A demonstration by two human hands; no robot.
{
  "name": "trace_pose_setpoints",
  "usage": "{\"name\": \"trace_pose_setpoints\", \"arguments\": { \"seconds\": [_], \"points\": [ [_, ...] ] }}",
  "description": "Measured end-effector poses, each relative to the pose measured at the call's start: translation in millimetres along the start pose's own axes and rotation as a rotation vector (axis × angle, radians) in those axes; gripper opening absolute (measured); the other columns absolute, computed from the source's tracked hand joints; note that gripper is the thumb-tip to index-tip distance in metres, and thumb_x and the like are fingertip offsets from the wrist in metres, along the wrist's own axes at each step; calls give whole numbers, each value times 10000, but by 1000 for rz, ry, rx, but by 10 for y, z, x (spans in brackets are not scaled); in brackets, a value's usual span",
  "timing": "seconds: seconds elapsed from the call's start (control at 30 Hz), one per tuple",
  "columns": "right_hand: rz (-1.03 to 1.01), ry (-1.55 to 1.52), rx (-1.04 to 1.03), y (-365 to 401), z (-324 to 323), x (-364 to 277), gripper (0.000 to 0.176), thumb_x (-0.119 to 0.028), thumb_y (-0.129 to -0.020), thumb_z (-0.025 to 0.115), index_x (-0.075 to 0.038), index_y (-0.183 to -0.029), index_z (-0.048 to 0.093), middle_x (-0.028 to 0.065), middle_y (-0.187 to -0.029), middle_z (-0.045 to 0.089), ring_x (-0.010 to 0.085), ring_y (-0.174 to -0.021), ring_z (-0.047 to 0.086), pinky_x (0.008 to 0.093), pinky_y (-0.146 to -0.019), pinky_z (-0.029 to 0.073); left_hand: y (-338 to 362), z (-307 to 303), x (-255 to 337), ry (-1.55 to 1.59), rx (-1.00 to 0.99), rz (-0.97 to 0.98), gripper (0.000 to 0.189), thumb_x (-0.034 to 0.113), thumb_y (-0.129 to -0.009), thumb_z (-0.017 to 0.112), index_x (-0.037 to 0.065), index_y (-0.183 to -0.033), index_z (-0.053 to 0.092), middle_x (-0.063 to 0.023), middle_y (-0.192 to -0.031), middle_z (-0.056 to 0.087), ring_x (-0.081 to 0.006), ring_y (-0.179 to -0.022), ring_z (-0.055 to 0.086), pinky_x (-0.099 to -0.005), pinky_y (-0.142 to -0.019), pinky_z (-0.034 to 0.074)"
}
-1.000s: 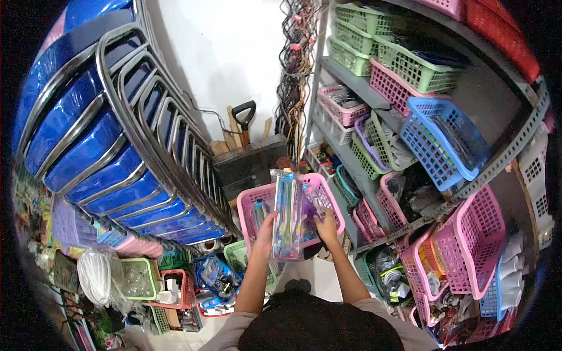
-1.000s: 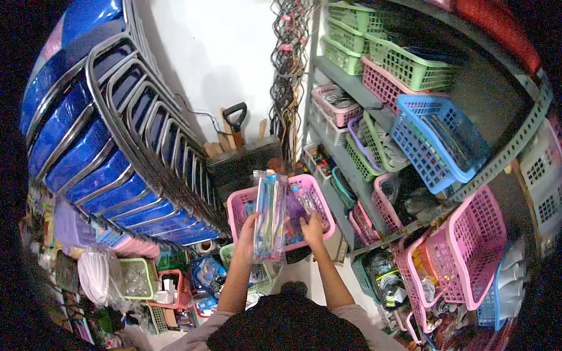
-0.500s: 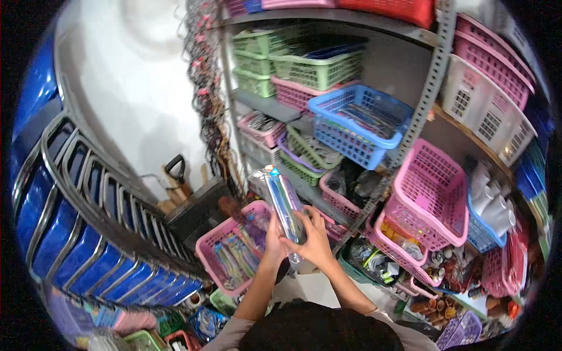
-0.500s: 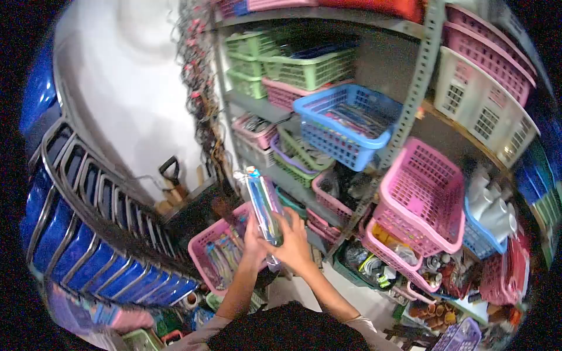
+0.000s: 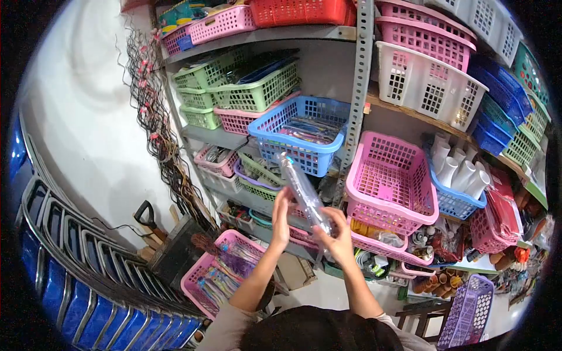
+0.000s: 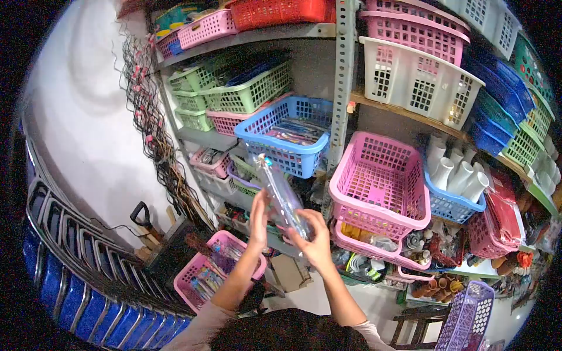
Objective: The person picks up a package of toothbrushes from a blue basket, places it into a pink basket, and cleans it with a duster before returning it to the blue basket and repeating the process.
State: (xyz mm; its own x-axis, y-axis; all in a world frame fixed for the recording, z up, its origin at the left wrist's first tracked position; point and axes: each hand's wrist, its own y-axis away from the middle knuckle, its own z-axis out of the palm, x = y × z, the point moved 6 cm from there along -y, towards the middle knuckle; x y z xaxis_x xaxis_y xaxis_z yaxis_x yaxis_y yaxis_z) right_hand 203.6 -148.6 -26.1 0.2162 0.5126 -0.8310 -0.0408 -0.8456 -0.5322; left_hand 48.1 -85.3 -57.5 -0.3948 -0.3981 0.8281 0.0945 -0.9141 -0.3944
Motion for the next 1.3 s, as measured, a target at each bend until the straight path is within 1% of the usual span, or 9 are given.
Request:
{"name": "trace_pose_setpoints", "arguments": {
  "seconds": [0.13, 0.2, 0.37, 0.47, 0.7, 1.0, 1.07, 1.2, 1.3],
  "points": [
    [28, -17, 88, -119, -270, -26, 398, -150, -709, 701, -42, -1074, 587, 122, -1097, 533, 234, -1015, 515, 327, -879, 392, -620, 252, 174, -225, -135, 206, 334, 180, -922, 462, -2, -1202, 462, -92, -1191, 495, -193, -1120, 457, -319, -950, 343],
    [25, -138, 128, -185, -356, -26, 380, -144, -721, 684, -15, -1064, 584, 110, -1054, 547, 214, -989, 509, 305, -869, 379, -888, 390, 307, -476, -132, 379, 253, 106, -866, 499, 13, -1100, 524, -111, -1126, 516, -262, -1063, 494, -352, -915, 364],
    [9, -124, 121, -284, -495, -126, 382, -143, -752, 660, -1, -1090, 553, 88, -1020, 561, 167, -950, 512, 277, -837, 385, -1132, 817, 386, -1228, -116, 819, 395, 176, -780, 599, 45, -1131, 473, -107, -1168, 472, -278, -1141, 422, -502, -1034, 223],
    [52, -147, 142, -292, -542, -128, 360, -151, -735, 673, -5, -1051, 582, 93, -1030, 550, 183, -952, 507, 292, -850, 377, -1258, 829, 175, -1491, -293, 625, 610, 263, -702, 678, -24, -1177, 427, -161, -1236, 390, -286, -1202, 348, -502, -1078, 79],
    [54, -52, 109, -343, -568, -102, 386, -180, -719, 692, -17, -1053, 585, 104, -1036, 561, 201, -955, 517, 300, -843, 386, -1027, 610, 425, -1254, -202, 838, 489, 346, -671, 721, 18, -974, 520, -113, -935, 504, -303, -977, 454, -518, -1045, 173],
    [-69, 122, -9, -657, -378, -356, 392, -160, -686, 698, -21, -1037, 590, 117, -1033, 547, 242, -966, 532, 327, -851, 399, -397, 100, 312, -1161, -156, 871, 429, 187, -591, 738, 62, -904, 472, -104, -907, 471, -307, -924, 444, -508, -972, 263],
    [-286, 318, -28, -763, -279, -537, 371, -172, -695, 689, -29, -1028, 606, 93, -1030, 537, 201, -932, 525, 297, -765, 433, -211, 9, 288, -1186, -130, 891, 420, 178, -598, 735, 67, -906, 473, -93, -900, 474, -293, -917, 444, -474, -920, 284],
    [-199, 438, -128, -1072, -6, -635, 369, -237, -673, 690, -107, -1014, 632, 147, -1059, 511, 337, -966, 538, 382, -836, 441, 81, -153, 268, -1194, -103, 928, 434, 195, -573, 759, 70, -882, 481, -86, -898, 491, -282, -872, 456, -466, -859, 295],
    [-295, 562, -246, -1313, 289, -563, 379, -254, -668, 678, -129, -1022, 630, 153, -1064, 509, 347, -1003, 516, 388, -871, 427, 197, -223, 324, -1183, -123, 906, 419, 194, -581, 771, 85, -878, 496, -71, -889, 493, -261, -865, 455, -454, -842, 292]
  ]
}}
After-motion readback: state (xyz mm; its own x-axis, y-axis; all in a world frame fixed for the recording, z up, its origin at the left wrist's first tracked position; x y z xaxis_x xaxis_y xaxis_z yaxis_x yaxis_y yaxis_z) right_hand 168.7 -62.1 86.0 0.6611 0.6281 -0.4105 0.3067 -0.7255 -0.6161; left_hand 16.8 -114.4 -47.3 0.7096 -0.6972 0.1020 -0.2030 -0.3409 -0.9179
